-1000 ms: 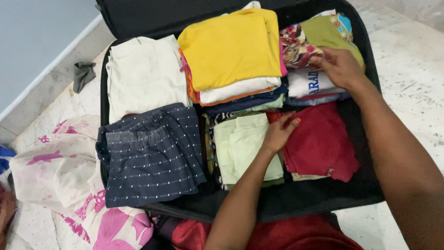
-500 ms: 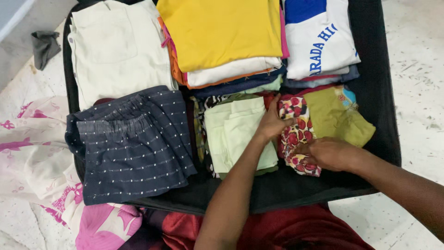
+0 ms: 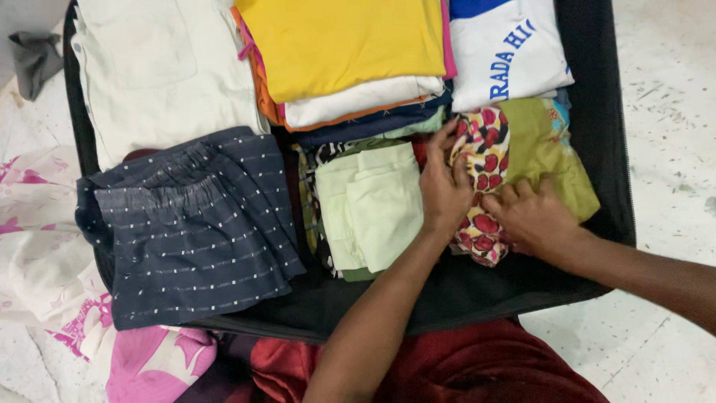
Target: The person packs a suitcase by folding, arranging, and placing clothes into it by hand.
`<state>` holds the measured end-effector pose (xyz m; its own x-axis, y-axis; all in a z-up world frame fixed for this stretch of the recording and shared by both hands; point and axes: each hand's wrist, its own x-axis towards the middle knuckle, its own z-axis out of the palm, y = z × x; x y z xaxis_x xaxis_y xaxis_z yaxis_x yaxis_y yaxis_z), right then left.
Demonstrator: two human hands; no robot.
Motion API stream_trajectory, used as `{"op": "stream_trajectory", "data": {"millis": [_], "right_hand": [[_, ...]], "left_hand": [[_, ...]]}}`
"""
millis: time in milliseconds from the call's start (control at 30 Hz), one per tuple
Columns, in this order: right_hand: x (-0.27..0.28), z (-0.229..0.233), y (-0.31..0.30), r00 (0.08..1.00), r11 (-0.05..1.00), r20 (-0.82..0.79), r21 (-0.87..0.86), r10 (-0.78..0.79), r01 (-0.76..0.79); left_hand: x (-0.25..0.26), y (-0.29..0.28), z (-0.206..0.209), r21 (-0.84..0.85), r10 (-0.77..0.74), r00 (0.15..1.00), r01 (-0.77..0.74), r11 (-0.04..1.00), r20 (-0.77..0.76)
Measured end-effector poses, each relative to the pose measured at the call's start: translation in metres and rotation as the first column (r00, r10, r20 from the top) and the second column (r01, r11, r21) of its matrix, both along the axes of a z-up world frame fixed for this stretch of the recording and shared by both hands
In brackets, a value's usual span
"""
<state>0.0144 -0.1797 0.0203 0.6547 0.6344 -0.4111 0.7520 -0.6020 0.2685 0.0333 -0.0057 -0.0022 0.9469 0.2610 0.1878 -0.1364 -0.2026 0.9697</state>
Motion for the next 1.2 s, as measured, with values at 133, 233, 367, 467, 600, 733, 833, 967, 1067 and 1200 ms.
{"op": "stream_trajectory", "data": {"millis": [133,233,367,467,600,733,833,967,1067,1200], "right_hand": [[0.037,0.035,0.001,0.926,0.954,-0.335,0.179,-0.172,0.242],[0.069,0.084,0.006,0.791,0.858,-0.527,0.204,-0.310,0.472],[0.095,0.148,0.020,0.741,0.873,-0.514,-0.032,-0.432,0.487],[0.094,0.180,0.035,0.863,0.936,-0.364,-0.099,-0.350,0.338],[0.069,0.207,0.022,0.979,0.980,-0.060,-0.012,-0.197,0.196],[0.038,0.157,0.001,0.992,0.983,-0.108,0.164,-0.066,0.084],[0.022,0.076,-0.005,0.948,0.990,-0.318,0.132,-0.001,0.046],[0.015,0.009,-0.015,0.808,0.995,-0.582,-0.087,-0.095,0.054],[0.023,0.014,-0.016,0.798,0.982,-0.577,-0.165,-0.175,0.096],[0.041,0.020,-0.008,0.928,0.898,-0.227,-0.398,-0.295,0.188]], "left_hand": [[0.014,0.023,0.035,0.297,0.068,0.994,-0.092,0.950,0.088],[0.012,0.023,0.071,0.660,-0.022,0.981,-0.112,0.743,0.191],[-0.004,0.015,0.110,0.854,-0.213,0.949,0.304,0.421,-0.233],[-0.002,0.011,0.136,0.922,-0.239,0.956,0.242,0.302,-0.172],[-0.022,0.019,0.154,0.925,-0.204,0.939,-0.202,0.321,0.276],[-0.057,0.013,0.120,0.964,-0.294,0.928,-0.172,0.202,0.227],[-0.074,0.013,0.066,0.929,-0.371,0.911,0.283,0.238,-0.183],[-0.079,0.018,0.024,0.573,-0.394,0.547,0.818,0.061,-0.739],[-0.082,0.016,0.028,0.624,-0.436,0.595,0.776,0.093,-0.675],[-0.056,-0.008,0.029,0.857,-0.402,0.790,0.514,0.025,-0.462]]}}
